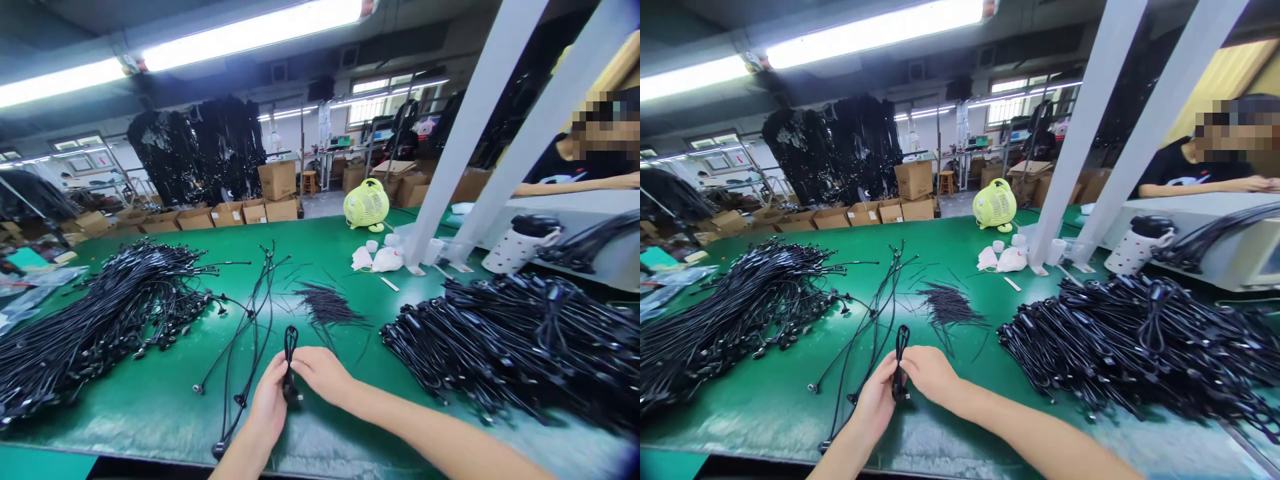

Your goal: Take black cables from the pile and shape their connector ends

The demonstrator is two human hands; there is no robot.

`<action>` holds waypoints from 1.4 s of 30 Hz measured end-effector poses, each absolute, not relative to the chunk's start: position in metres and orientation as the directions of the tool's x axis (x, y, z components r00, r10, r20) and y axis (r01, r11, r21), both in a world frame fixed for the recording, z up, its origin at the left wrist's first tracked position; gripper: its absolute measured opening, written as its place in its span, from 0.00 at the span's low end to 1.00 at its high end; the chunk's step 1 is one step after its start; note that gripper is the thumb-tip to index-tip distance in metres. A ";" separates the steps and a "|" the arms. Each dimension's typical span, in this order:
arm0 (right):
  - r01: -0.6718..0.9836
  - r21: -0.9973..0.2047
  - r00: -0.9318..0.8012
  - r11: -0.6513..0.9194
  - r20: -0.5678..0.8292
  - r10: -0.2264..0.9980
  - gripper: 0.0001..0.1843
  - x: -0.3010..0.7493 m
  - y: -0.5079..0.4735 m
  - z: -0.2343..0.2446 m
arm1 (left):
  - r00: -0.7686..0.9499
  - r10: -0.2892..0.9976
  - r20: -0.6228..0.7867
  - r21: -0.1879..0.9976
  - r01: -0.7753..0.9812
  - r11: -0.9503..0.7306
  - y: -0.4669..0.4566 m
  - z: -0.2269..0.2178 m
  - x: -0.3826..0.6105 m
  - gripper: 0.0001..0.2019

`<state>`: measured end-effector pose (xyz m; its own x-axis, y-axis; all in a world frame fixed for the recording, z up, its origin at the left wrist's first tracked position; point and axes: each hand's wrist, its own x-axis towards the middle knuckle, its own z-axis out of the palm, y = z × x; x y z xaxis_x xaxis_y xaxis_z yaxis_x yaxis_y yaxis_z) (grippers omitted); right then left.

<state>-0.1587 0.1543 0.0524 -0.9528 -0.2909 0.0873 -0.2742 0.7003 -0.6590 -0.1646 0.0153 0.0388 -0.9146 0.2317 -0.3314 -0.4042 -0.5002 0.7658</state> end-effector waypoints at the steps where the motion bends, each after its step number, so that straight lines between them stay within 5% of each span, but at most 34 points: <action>1: -0.162 -0.825 -0.970 0.542 0.034 -0.239 0.14 -0.160 0.152 0.049 | -0.943 0.242 -0.229 0.836 -0.318 -0.447 0.009 0.042 -0.167 0.10; 4: 0.127 -0.976 -0.954 0.174 -0.168 -0.250 0.18 -0.163 0.153 0.037 | -0.917 0.385 0.101 0.993 0.072 -0.088 -0.009 0.047 -0.166 0.09; 7: 0.024 -0.965 -0.992 0.260 -0.056 -0.117 0.20 -0.164 0.161 0.031 | -0.776 0.614 0.145 0.857 0.409 0.314 -0.020 0.035 -0.156 0.20; 9: -0.133 -0.909 -0.991 0.396 0.122 -0.053 0.21 -0.162 0.163 0.035 | -0.761 0.647 0.043 0.819 0.398 0.413 -0.024 0.022 -0.153 0.22; 12: -0.274 -0.857 -0.960 0.435 0.217 -0.177 0.21 -0.150 0.159 0.048 | -0.817 0.567 -0.104 0.973 0.035 0.229 -0.029 0.012 -0.161 0.17; 15: -0.368 -0.839 -0.913 0.399 0.247 -0.324 0.18 -0.133 0.147 0.060 | -0.883 0.421 -0.207 0.942 -0.295 -0.158 -0.035 0.021 -0.174 0.15; 19: -0.724 -0.524 -0.672 0.448 0.390 -0.630 0.16 -0.118 0.131 0.053 | -0.874 0.387 -0.294 0.845 -0.427 -0.321 -0.035 0.045 -0.178 0.20; 23: -0.823 -0.280 -0.562 0.494 0.282 -0.777 0.13 -0.123 0.128 0.027 | -0.891 0.419 -0.178 0.954 -0.260 -0.147 -0.024 0.059 -0.162 0.26; 26: -0.671 -0.279 -0.741 0.687 0.242 -0.626 0.15 -0.139 0.142 0.025 | -0.954 0.298 0.043 0.990 0.081 0.116 -0.017 0.055 -0.152 0.37; 29: -0.491 -0.471 -0.871 0.733 0.293 -0.394 0.17 -0.148 0.158 0.045 | -0.943 0.330 0.045 0.965 0.127 0.231 -0.015 0.044 -0.148 0.36; 32: -0.346 -0.795 -0.931 0.498 0.224 -0.289 0.17 -0.146 0.164 0.065 | -0.862 0.507 -0.023 0.978 0.085 0.188 -0.015 0.035 -0.147 0.23; 35: -0.010 -0.993 -0.964 0.120 -0.022 -0.266 0.19 -0.141 0.161 0.066 | -0.869 0.490 0.071 0.971 0.173 0.166 -0.012 0.034 -0.146 0.23; 38: 0.313 -0.938 -0.903 -0.147 -0.246 -0.353 0.24 -0.136 0.159 0.052 | -0.890 0.450 0.078 0.984 0.141 0.107 -0.009 0.036 -0.146 0.24; 42: 0.392 -0.914 -0.863 -0.108 -0.324 -0.389 0.28 -0.128 0.160 0.037 | -0.838 0.543 -0.055 0.996 -0.085 -0.030 -0.005 0.038 -0.145 0.23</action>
